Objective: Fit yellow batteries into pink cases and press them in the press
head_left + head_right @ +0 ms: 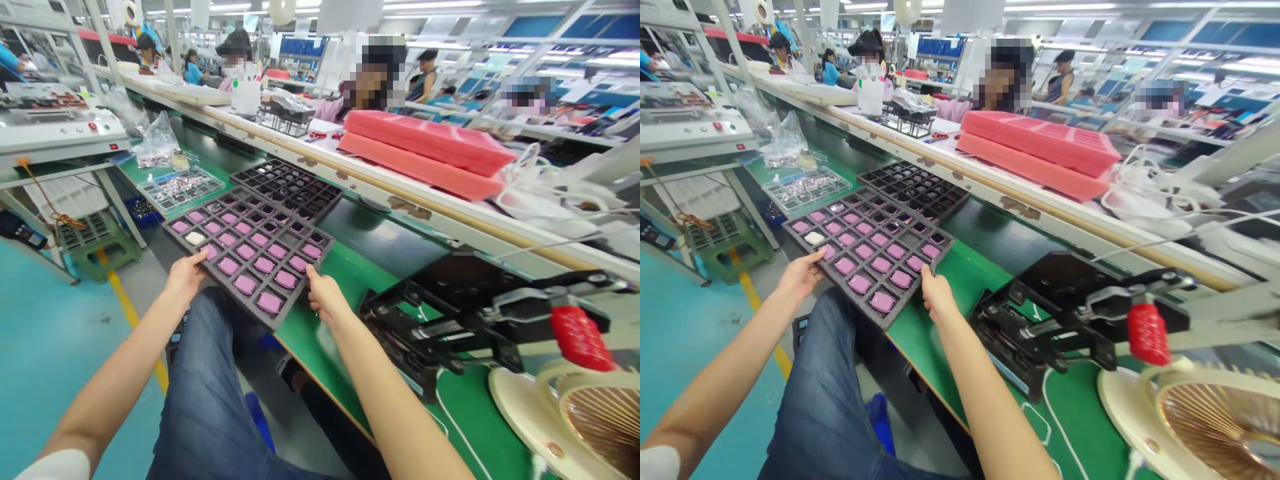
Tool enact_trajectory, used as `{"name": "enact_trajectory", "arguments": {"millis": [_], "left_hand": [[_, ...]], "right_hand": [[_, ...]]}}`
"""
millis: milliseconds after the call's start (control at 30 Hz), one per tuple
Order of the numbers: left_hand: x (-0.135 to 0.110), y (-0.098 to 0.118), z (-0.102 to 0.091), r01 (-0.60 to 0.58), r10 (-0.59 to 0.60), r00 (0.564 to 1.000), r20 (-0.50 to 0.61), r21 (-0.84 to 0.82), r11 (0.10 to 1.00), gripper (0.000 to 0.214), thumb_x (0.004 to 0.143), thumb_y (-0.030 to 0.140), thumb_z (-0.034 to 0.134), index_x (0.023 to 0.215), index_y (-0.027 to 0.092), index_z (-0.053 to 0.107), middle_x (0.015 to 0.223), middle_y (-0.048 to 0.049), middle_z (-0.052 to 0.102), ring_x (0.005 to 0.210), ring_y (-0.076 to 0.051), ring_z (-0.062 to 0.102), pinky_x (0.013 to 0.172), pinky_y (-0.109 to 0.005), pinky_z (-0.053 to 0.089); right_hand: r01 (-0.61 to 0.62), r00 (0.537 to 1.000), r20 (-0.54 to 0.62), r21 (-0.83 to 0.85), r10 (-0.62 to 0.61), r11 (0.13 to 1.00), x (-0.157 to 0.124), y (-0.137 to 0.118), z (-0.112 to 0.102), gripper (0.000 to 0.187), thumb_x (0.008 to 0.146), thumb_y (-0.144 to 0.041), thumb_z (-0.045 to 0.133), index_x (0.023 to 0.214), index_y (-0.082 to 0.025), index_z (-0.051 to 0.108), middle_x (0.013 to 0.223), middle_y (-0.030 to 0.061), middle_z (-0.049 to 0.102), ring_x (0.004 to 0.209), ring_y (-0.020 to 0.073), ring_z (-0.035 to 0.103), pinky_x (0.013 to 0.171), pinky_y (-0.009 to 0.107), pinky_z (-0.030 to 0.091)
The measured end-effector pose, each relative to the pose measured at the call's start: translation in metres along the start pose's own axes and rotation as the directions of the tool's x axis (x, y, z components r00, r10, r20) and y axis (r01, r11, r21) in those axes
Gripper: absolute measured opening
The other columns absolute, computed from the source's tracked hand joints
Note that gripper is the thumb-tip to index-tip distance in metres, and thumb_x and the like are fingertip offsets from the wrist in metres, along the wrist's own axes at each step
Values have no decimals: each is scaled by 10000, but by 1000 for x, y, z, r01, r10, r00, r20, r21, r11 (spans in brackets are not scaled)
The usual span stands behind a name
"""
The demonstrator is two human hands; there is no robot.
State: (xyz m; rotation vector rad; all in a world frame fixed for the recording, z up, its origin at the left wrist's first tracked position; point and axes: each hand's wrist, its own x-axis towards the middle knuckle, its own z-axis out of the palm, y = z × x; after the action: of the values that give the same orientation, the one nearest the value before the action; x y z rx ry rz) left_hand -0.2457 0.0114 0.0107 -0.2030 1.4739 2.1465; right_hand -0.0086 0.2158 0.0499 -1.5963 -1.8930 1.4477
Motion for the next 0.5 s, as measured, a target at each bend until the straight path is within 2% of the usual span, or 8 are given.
{"name": "enact_trajectory", "arguments": {"millis": [67,133,200,267,367,500], "left_hand": [[-9,-1,-10,-46,47,999,26,-37,998,196,892,115,827,1038,151,702,1007,-39,754,810,-159,713,717,-295,621],[-19,-1,-20,-93,96,994,43,-71,993,356,761,38,877,1024,184,688,1032,-41,781,851,-172,736,742,-294,626],[-26,-1,-29,-128,134,989,64,-93,987,466,675,42,924,1026,217,672,1065,-43,799,904,-192,755,757,-299,630],[-30,-1,-34,-149,159,983,94,-100,984,527,630,93,972,1034,232,664,1070,-47,806,916,-207,758,741,-300,626],[-30,1,-35,-168,180,975,128,-102,981,584,581,141,1011,1030,240,651,1043,-43,806,879,-205,751,707,-293,612],[-23,6,-27,-165,182,971,158,-111,980,610,563,146,1023,1036,245,651,1084,-47,804,879,-205,746,698,-303,615]], "right_hand": [[15,1000,1,9,-15,1000,4,4,3,403,1124,-532,597,1039,-145,674,801,-20,622,591,96,548,572,232,513],[89,996,-17,22,-89,996,1,13,3,369,1107,-509,633,1094,-146,695,941,27,697,754,140,658,719,297,591],[184,982,-53,32,-182,982,-3,21,2,341,1098,-484,646,1155,-154,707,1096,64,740,955,190,711,899,371,598],[257,964,-86,33,-253,966,-5,27,2,339,1095,-478,632,1189,-163,714,1171,81,758,1078,223,713,1006,405,556],[307,945,-123,16,-303,952,-3,30,2,353,1086,-492,606,1158,-169,730,1150,93,774,1078,249,713,1005,403,531],[329,929,-174,-22,-328,944,7,24,-1,355,1098,-497,605,1133,-165,724,1114,85,759,1029,234,708,996,421,547]]}}
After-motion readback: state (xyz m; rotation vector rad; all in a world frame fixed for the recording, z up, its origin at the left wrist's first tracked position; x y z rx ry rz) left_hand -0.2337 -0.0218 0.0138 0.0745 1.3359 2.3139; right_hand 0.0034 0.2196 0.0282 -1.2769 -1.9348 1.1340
